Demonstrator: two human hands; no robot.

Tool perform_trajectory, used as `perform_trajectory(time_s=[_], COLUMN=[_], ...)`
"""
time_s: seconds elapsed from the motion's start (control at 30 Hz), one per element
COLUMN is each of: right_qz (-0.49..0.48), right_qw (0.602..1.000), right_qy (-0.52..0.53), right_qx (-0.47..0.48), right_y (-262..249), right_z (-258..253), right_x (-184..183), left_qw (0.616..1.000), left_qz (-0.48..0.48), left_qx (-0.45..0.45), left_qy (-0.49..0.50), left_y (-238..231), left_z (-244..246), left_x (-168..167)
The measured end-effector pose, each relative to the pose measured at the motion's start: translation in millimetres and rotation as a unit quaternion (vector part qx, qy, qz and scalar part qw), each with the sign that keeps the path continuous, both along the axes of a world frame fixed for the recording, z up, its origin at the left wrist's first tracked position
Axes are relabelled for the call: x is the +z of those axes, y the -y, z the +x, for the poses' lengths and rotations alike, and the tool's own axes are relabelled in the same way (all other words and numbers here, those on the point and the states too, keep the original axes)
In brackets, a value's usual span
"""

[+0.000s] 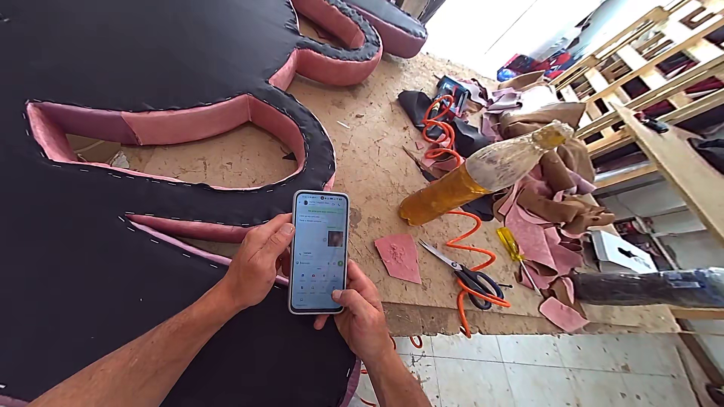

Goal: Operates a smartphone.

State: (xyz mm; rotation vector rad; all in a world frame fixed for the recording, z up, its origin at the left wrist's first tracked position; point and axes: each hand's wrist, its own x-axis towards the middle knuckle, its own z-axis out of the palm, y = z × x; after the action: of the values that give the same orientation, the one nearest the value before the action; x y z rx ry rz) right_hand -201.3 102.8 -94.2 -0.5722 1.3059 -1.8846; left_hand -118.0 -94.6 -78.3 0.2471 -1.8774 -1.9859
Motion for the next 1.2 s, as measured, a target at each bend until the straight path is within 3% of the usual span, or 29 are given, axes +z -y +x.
perform_trajectory(time_s=[0.23, 0.43, 0.7, 1.2], right_qz=[-0.002, 0.068, -0.012, -0.011], right_qw=[0.999, 0.991, 0.997, 0.998], right_qy=[-0.019, -0.057, -0.041, -0.026], right_qx=[-0.031, -0.102, -0.062, -0.057], right_y=[2, 11, 4, 3], right_z=[6, 17, 11, 9], right_x=[0, 8, -2, -3], left_qw=[0.999, 0.992, 0.993, 0.994], left_qz=[-0.039, -0.118, -0.113, -0.110], left_qx=[0.004, 0.006, 0.001, 0.004], left_qy=[-0.006, -0.034, -0.032, -0.019], left_y=[-1, -3, -2, 0], left_z=[2, 6, 5, 2], left_x=[2, 4, 4, 1])
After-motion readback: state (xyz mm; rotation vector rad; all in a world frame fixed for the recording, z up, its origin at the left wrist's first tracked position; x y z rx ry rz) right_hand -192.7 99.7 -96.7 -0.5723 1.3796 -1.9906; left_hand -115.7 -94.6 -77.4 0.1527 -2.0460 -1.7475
